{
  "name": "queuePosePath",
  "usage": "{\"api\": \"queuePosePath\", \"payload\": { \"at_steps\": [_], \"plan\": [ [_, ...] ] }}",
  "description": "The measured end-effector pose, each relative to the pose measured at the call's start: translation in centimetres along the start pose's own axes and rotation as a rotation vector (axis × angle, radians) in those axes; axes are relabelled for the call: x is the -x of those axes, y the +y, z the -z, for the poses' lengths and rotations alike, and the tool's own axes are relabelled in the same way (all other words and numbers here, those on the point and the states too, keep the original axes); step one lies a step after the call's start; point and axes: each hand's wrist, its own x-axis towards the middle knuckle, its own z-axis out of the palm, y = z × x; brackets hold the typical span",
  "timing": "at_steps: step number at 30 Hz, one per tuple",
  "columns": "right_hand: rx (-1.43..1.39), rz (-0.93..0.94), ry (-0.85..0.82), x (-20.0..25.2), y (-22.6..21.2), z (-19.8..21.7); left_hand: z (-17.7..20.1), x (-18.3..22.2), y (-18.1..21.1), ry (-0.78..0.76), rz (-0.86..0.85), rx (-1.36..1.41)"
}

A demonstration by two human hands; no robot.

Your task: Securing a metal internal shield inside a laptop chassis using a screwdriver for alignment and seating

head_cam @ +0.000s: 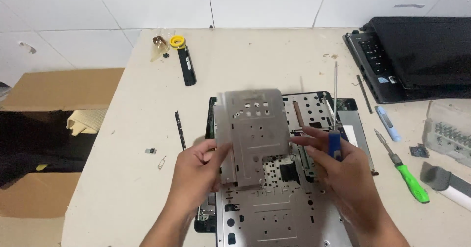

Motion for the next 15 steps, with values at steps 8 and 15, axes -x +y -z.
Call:
{"api": "queuePosePath", "payload": {
  "at_steps": [8,15],
  "plan": [
    [0.068,-0.033,0.051,0.5,-0.2,-0.3,0.3,-1.1,-0.9,-0.022,0.161,0.083],
    [0.054,0.011,0.077,0.0,0.6,0.4,0.2,-1.0,-0.3,-0.018,0.266,-0.076]
  ]
}}
